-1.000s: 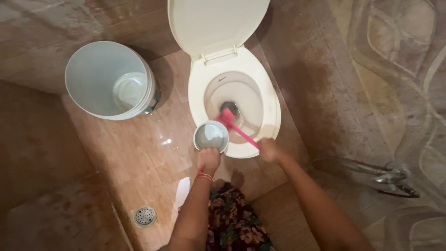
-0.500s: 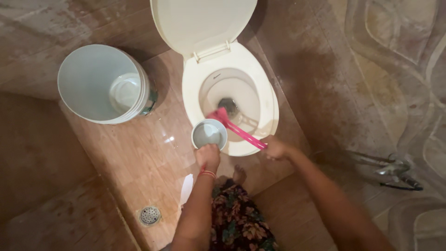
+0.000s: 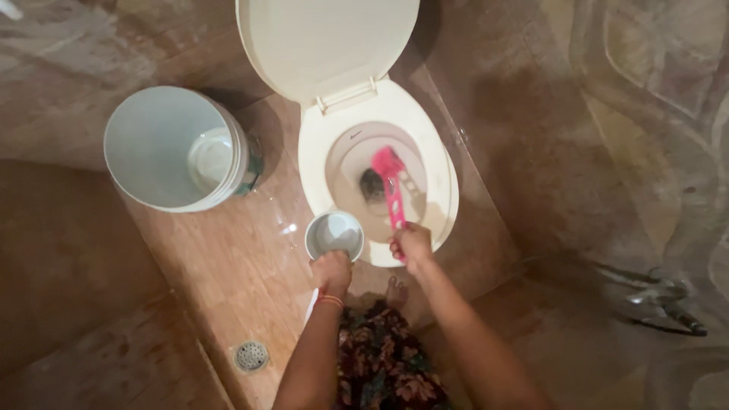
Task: The person cleans a toilet by pouring water from a mug into the bowl and scrubbing with a pink toilet brush. They repeatedly refill the mug from a bucket, scrub the interior, and flush the toilet. The person then closes the lid and exits the bathroom.
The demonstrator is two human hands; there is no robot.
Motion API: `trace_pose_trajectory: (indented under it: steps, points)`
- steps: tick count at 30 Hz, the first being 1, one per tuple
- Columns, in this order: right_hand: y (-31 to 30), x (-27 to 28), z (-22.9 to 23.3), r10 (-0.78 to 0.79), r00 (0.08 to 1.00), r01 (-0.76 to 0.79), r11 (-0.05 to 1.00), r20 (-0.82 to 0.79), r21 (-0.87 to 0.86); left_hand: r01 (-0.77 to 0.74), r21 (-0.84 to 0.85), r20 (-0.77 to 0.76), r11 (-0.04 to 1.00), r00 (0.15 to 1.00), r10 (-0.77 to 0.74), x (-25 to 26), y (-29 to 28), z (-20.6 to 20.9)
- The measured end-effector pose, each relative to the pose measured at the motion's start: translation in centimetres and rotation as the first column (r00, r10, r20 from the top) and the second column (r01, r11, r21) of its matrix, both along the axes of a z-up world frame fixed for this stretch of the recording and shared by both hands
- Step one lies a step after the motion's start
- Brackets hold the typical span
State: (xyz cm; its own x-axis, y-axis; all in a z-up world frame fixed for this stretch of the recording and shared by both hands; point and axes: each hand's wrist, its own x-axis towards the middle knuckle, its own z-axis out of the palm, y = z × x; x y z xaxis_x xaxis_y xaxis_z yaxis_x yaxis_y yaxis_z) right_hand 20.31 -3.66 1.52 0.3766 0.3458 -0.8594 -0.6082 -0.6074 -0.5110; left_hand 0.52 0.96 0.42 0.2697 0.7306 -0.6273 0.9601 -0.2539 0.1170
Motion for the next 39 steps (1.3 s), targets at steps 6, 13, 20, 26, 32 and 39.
trace_pose_trajectory:
  steps: [6, 13, 20, 26, 32, 39]
  points:
    - [-2.6, 0.6, 0.7, 0.633, 0.685, -0.559, 0.774, 0.361, -0.298, 0.057, -0.017, -0.018, 0.998, 0.998, -0.058, 0.1, 0.2, 0.1]
    - [-5.7, -2.3, -7.4, 0.341, 0.820, -0.311, 0.940, 0.460, -0.143, 0.010, -0.063, -0.010, 0.998, 1.000, -0.011, 0.0, 0.6, 1.0]
    - [-7.0, 0.1, -7.1, 0.387, 0.819, -0.307, 0.919, 0.423, -0.246, 0.027, -0.046, -0.018, 0.999, 0.999, -0.028, 0.4, 0.4, 0.9]
    - [-6.2, -1.6, -5.4, 0.381, 0.619, -0.404, 0.905, 0.687, -0.137, 0.034, -0.066, -0.034, 0.997, 0.999, -0.036, 0.7, 0.6, 0.9]
    - [-4.9, -4.5, -3.3, 0.371, 0.819, -0.296, 0.927, 0.437, -0.232, -0.007, -0.040, 0.020, 0.999, 1.000, 0.008, 0.3, 0.4, 1.0]
    - [-5.4, -4.6, -5.4, 0.087, 0.981, -0.060, 0.985, 0.174, -0.159, -0.004, 0.016, 0.067, 1.000, 0.998, 0.003, -0.4, -0.4, -0.7]
